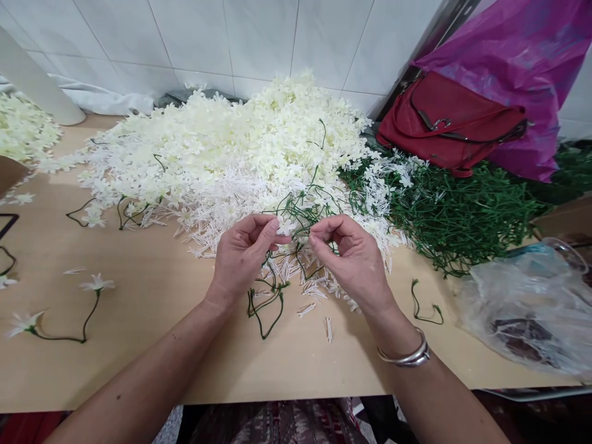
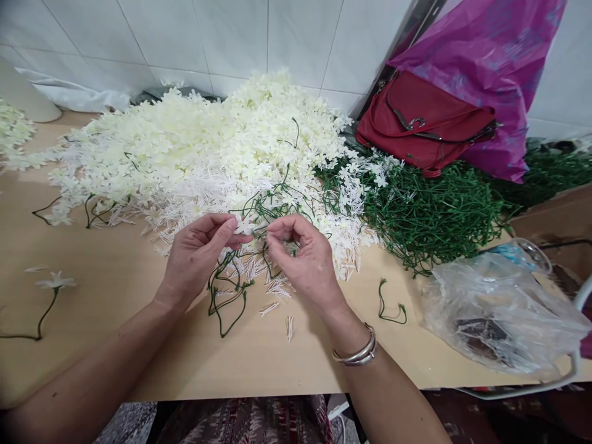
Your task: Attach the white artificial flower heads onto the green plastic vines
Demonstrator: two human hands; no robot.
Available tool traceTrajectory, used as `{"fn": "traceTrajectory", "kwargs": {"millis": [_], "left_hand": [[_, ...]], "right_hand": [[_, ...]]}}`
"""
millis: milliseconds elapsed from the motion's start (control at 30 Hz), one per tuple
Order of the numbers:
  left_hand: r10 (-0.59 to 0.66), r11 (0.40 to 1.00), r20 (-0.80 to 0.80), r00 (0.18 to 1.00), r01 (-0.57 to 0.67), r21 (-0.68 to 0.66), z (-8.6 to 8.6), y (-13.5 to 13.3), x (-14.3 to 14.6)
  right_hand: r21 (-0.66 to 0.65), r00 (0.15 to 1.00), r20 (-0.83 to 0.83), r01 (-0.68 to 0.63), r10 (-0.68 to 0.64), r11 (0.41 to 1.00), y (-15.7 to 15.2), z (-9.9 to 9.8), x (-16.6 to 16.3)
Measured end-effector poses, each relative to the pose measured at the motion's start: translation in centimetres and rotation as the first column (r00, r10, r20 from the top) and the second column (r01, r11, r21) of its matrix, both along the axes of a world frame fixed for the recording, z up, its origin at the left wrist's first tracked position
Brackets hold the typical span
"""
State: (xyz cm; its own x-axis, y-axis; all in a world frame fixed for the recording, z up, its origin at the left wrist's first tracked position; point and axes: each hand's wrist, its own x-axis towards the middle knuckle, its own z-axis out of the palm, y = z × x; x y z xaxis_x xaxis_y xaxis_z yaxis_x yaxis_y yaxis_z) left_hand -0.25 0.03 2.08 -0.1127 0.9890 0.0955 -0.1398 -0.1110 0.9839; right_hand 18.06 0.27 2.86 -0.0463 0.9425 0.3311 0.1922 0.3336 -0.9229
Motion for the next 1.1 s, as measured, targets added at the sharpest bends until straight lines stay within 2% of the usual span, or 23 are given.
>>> {"fn": "traceTrajectory", "kwargs": {"millis": [67,133,167,200,233,267,333,367,400,467,533,600,700,767,833,933,1000,1100], "left_hand": [[0.016,1.000,0.019,1.000,-0.016,-0.005,0.1,0.0,0.0],[0.028,1.000,0.026,0.999,-0.027,-0.011,0.2,0.0,-0.1],[0.032,0.999,0.027,0.999,-0.032,-0.014,0.2,0.0,-0.1],[0.037,0.999,0.029,0.999,-0.037,-0.016,0.2,0.0,-0.2],[0.040,0.999,0.032,0.999,-0.040,-0.018,0.2,0.0,-0.2],[0.042,0.999,0.034,0.999,-0.041,-0.017,0.1,0.0,-0.3],[0.044,0.999,0.033,0.998,-0.043,-0.010,-0.1,0.1,-0.3],[0.047,0.999,0.028,0.999,-0.047,-0.006,-0.2,0.1,-0.4],[0.053,0.999,0.020,0.998,-0.053,0.000,-0.2,0.1,-0.4],[0.062,0.998,0.003,0.998,-0.062,0.013,-0.3,0.2,-0.4],[0.060,0.998,-0.013,0.998,-0.059,0.027,-0.3,0.1,-0.3],[0.041,0.999,-0.031,0.999,-0.040,0.038,-0.4,0.0,-0.2],[0.005,0.999,-0.067,0.998,-0.002,0.051,-0.3,-0.3,0.0],[-0.011,0.998,-0.088,0.996,0.016,0.056,-0.3,-0.5,0.1],[-0.019,0.998,-0.103,0.995,0.025,0.056,-0.3,-0.7,0.1],[-0.021,0.999,-0.111,0.994,0.027,0.047,-0.2,-0.7,0.1],[-0.021,0.999,-0.102,0.995,0.024,0.036,-0.2,-0.7,0.1],[-0.022,1.000,-0.060,0.998,0.023,0.016,-0.1,-0.6,0.2]], "right_hand": [[0.099,0.986,0.103,0.121,-0.131,0.988,0.4,0.3,0.9],[0.310,0.901,0.244,0.278,-0.359,0.909,0.8,0.6,1.6],[0.416,0.843,0.305,0.301,-0.443,0.858,0.8,0.7,1.9],[0.488,0.806,0.361,0.265,-0.469,0.832,0.8,0.8,2.0],[0.512,0.794,0.430,0.178,-0.430,0.841,0.7,0.8,1.9],[0.486,0.793,0.508,0.057,-0.335,0.872,0.6,0.7,1.8],[0.331,0.745,0.665,-0.222,-0.060,0.917,0.2,0.4,1.2],[0.249,0.686,0.726,-0.321,0.043,0.914,0.0,0.1,0.8],[0.194,0.627,0.773,-0.379,0.097,0.905,-0.1,-0.1,0.5],[0.151,0.565,0.817,-0.399,0.113,0.904,-0.1,-0.5,0.2],[0.149,0.595,0.796,-0.370,0.111,0.917,0.0,-0.7,0.2],[0.160,0.699,0.705,-0.326,0.123,0.932,0.2,-0.6,0.6],[0.152,0.876,0.468,-0.210,0.117,0.966,0.3,-0.1,0.9],[0.125,0.947,0.311,-0.124,0.080,0.984,0.2,0.3,0.9],[0.071,0.982,0.175,-0.085,0.071,0.994,0.0,0.5,0.6],[-0.022,0.996,0.004,-0.094,0.094,0.995,-0.2,0.6,0.2],[-0.025,0.997,-0.025,-0.079,0.079,0.997,-0.3,0.6,0.1],[0.031,1.000,0.029,-0.006,0.005,1.000,-0.5,0.5,0.0]]}}
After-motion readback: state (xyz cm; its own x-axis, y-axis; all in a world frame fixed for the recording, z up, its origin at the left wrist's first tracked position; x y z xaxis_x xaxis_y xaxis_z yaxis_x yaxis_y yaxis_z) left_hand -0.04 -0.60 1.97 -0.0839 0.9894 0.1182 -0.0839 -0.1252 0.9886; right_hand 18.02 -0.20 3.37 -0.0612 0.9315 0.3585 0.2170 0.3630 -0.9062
